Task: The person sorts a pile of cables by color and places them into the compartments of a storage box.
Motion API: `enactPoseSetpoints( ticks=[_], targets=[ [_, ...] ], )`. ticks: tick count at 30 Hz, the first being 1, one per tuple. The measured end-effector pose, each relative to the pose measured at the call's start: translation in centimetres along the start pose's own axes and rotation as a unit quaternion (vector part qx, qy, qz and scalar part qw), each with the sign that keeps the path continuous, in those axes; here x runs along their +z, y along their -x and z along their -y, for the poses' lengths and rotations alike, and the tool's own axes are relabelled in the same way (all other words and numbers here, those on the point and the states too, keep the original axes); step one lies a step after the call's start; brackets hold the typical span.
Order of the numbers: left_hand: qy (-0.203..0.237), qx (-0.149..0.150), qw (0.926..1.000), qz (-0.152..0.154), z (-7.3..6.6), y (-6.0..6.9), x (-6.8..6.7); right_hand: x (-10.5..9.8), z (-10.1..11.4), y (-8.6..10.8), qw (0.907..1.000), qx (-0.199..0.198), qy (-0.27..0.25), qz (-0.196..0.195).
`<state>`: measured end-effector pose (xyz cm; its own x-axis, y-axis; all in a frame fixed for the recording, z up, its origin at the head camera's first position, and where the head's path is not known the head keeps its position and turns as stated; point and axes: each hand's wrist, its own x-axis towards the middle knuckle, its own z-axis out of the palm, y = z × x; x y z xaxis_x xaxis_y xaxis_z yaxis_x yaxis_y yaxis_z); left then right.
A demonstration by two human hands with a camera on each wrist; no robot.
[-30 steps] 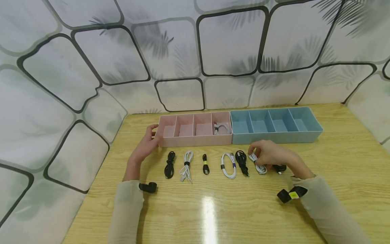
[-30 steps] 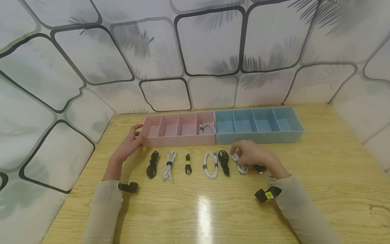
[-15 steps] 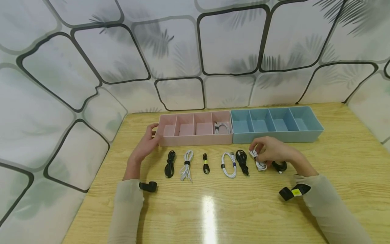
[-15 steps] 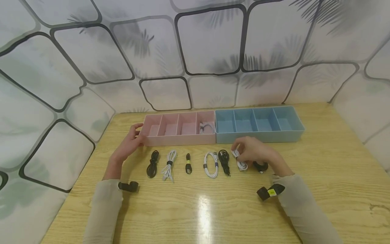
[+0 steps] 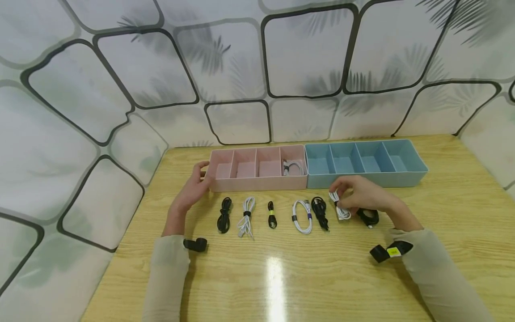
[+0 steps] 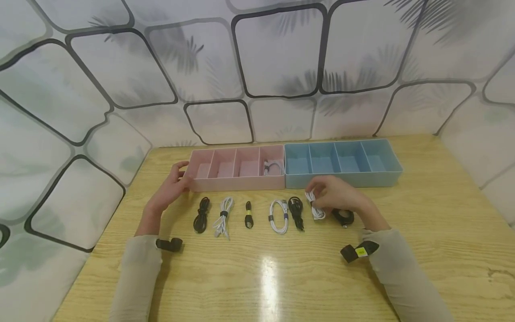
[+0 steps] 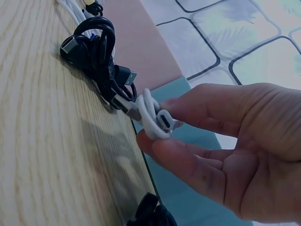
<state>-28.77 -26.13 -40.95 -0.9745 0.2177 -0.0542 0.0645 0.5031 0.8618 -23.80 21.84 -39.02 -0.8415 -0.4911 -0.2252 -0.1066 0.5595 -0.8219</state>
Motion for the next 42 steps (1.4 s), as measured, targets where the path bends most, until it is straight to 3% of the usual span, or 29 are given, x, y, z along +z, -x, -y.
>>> enactPoseSetpoints(
  ticks=[23,27,34,42],
  targets=[
    [0.012,0.001,0.9999,0.003,0.6,-0.2,0.0,-0.4,1.3,-1.2,0.9973,-0.031,-0.059,-0.032],
    [0.016,-0.009,0.9998,0.011,-0.2,-0.1,-0.2,-0.4,1.6,-1.7,0.9964,-0.037,-0.061,-0.046],
    [0.011,-0.009,0.9998,0.017,-3.2,1.3,-0.4,-0.4,2.6,-2.0,0.9947,-0.048,-0.068,-0.06],
    [0.002,-0.01,0.9997,0.021,-3.6,1.6,-0.4,-0.2,3.8,-3.0,0.9913,-0.048,-0.091,-0.083]
  ],
)
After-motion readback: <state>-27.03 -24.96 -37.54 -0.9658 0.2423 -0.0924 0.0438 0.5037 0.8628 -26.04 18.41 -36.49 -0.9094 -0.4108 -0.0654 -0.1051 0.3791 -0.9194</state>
